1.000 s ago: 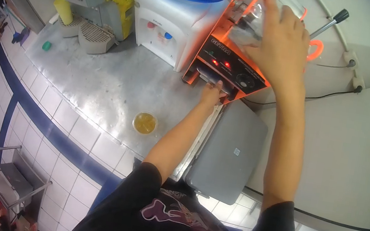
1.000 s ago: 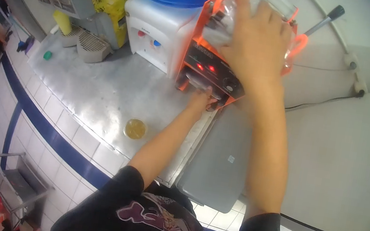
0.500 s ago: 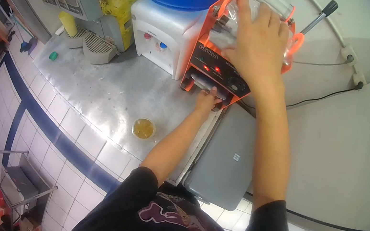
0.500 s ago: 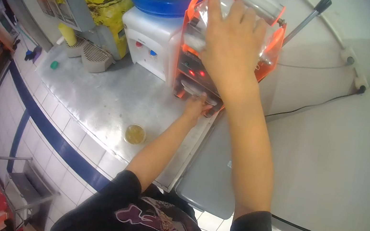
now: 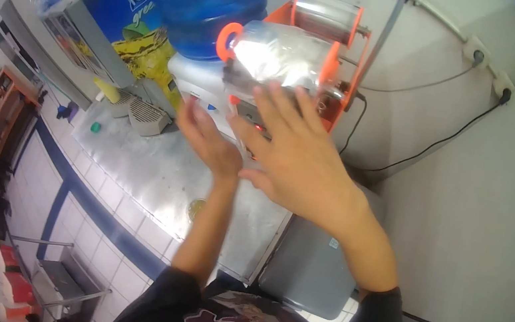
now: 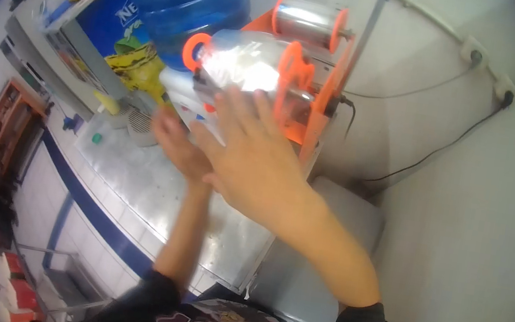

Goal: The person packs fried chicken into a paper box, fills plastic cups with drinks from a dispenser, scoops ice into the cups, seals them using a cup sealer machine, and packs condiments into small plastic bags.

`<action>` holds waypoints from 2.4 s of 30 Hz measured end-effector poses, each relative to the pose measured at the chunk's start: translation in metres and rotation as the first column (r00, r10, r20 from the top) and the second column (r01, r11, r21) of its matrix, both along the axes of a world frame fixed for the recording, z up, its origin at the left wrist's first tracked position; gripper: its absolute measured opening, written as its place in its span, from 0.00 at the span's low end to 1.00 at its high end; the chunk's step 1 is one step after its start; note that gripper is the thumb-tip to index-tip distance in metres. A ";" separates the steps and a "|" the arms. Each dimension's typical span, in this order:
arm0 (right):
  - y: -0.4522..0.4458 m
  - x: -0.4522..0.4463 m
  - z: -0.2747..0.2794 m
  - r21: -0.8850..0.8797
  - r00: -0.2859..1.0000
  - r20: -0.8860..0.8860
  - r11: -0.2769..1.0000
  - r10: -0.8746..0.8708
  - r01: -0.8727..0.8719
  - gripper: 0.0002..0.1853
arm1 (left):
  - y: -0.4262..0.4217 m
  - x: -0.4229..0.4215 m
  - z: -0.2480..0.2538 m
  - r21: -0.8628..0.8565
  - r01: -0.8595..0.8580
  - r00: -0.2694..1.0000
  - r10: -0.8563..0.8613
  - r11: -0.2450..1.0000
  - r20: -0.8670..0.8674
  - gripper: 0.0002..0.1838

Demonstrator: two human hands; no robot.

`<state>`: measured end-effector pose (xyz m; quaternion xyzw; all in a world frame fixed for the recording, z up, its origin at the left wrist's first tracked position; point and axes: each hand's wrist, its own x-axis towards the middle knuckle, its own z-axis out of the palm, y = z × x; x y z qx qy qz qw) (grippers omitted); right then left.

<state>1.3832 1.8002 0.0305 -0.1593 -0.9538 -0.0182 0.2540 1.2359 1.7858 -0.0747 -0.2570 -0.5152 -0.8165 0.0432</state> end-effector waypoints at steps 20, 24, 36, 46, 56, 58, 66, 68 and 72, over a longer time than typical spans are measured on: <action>0.312 0.032 0.108 -0.669 0.383 -0.742 0.575 -0.549 -0.472 0.35 | 0.024 -0.028 0.130 -0.569 -0.248 0.066 -0.572 0.784 -0.817 0.53; 0.221 0.036 0.120 -0.711 0.454 -0.695 0.627 -0.558 -0.317 0.28 | 0.030 -0.033 0.114 -0.542 -0.194 0.110 -0.530 0.818 -0.841 0.65; -0.080 0.032 -0.142 -0.381 0.220 -0.908 0.921 -0.356 -0.086 0.20 | 0.046 -0.048 0.091 -0.454 0.117 0.211 -0.469 0.883 -0.857 0.62; -0.049 0.058 -0.149 -0.283 0.191 -0.947 0.951 -0.258 -0.122 0.20 | 0.122 0.018 0.041 -0.199 0.143 0.451 -0.243 0.969 -0.859 0.31; 0.042 0.076 0.003 -0.401 0.160 -0.902 0.915 -0.402 0.038 0.21 | 0.031 -0.041 0.105 -0.412 0.086 0.450 -0.404 0.907 -0.796 0.33; 0.061 0.069 0.025 -0.397 0.135 -0.898 0.903 -0.419 0.163 0.21 | 0.028 -0.045 0.106 -0.411 0.104 0.459 -0.410 0.906 -0.788 0.33; 0.003 0.117 -0.168 -0.092 0.103 -0.990 0.994 -0.098 0.061 0.20 | 0.023 -0.036 0.097 -0.369 0.121 0.415 -0.385 0.922 -0.825 0.36; 0.016 0.110 -0.159 -0.083 0.148 -0.986 0.997 -0.082 -0.005 0.20 | 0.025 -0.043 0.094 -0.362 0.112 0.417 -0.374 0.925 -0.828 0.37; -0.005 0.106 -0.133 -0.175 0.218 -0.965 0.977 -0.145 -0.125 0.19 | 0.029 -0.042 0.086 -0.351 0.133 0.369 -0.375 0.927 -0.851 0.38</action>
